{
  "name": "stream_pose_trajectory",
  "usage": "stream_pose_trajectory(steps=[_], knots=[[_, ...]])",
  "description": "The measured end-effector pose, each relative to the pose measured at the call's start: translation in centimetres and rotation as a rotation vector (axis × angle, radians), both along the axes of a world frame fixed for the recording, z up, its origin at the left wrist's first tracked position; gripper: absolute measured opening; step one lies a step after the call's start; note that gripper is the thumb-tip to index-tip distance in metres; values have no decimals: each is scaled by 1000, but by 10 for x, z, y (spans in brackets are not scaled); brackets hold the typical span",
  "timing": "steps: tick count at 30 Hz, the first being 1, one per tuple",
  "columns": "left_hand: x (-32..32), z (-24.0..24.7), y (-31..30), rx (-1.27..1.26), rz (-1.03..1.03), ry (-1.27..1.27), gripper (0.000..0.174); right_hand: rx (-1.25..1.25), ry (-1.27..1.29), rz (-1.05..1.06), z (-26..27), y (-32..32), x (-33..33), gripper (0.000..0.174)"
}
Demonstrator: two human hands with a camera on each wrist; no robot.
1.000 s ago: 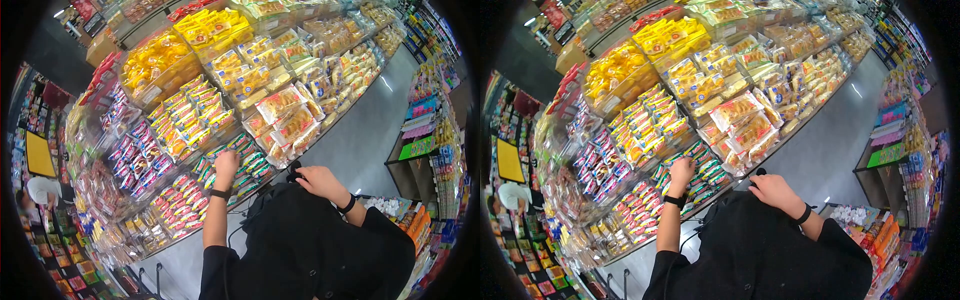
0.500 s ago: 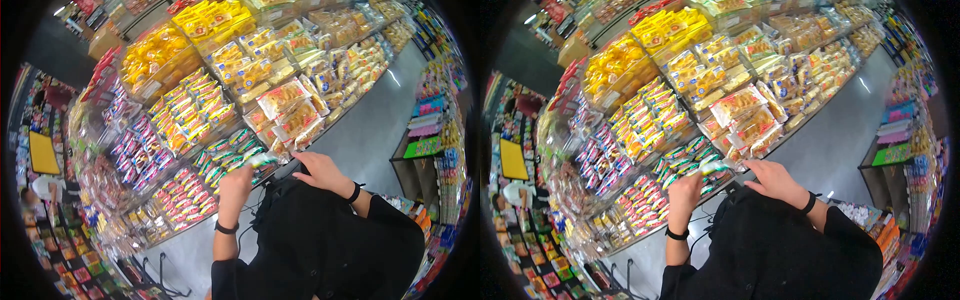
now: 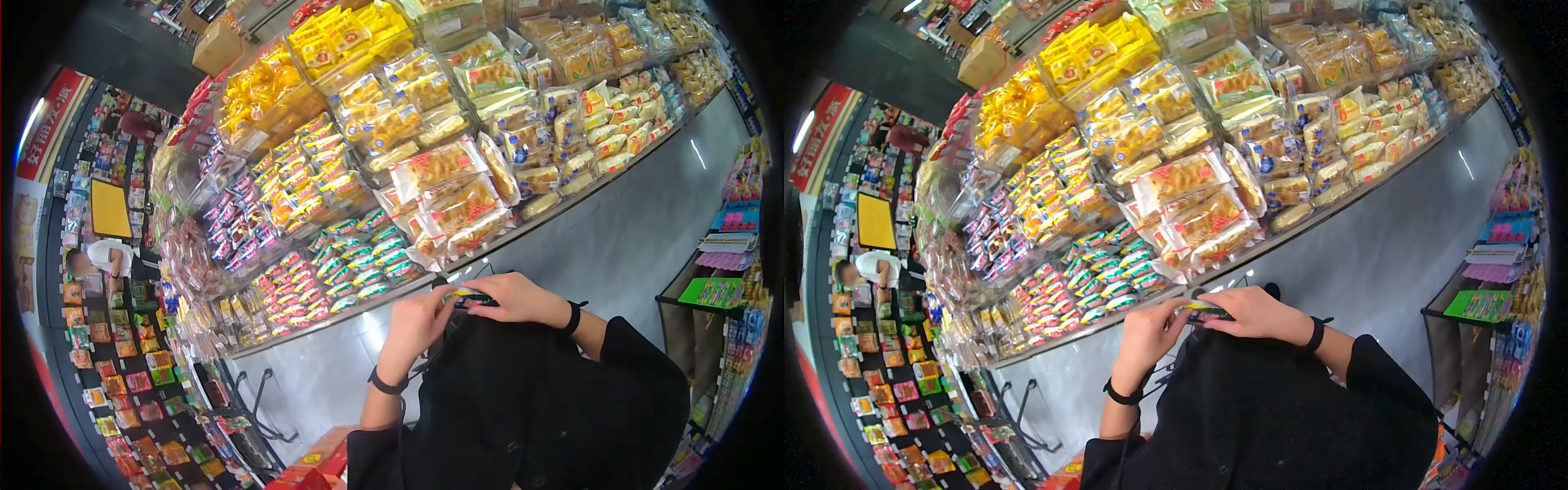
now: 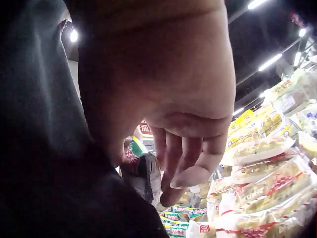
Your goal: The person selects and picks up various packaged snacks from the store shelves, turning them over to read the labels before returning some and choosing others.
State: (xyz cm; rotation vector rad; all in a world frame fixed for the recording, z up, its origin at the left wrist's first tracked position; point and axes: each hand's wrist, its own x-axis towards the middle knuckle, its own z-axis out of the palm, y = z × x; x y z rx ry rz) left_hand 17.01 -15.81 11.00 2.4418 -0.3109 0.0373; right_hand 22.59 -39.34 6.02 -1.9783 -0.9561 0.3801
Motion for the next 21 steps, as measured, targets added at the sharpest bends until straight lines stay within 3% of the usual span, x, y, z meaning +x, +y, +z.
stream_pose_trajectory(steps=[4, 7, 8, 12, 16, 21], knots=[[-9, 8, -35, -57, 260, 82, 39, 97, 351, -34, -9, -26, 3, 45], [-24, 12, -47, -222, 506, 198, 38, 375, 969, 19, -17, -34, 8, 44], [-30, 12, -46, -272, 545, 273, 35, 316, 1127, 48, -5, -38, 14, 43], [-48, -4, -45, -588, 516, 439, 33, 262, 1209, 48, 3, -37, 16, 40], [-47, -7, -37, -816, 479, 444, 35, 328, 1171, 42, 16, -24, 0, 40], [-54, -15, 15, -1045, 331, 457, 25, 398, 1120, -49, 33, 31, -33, 38]])
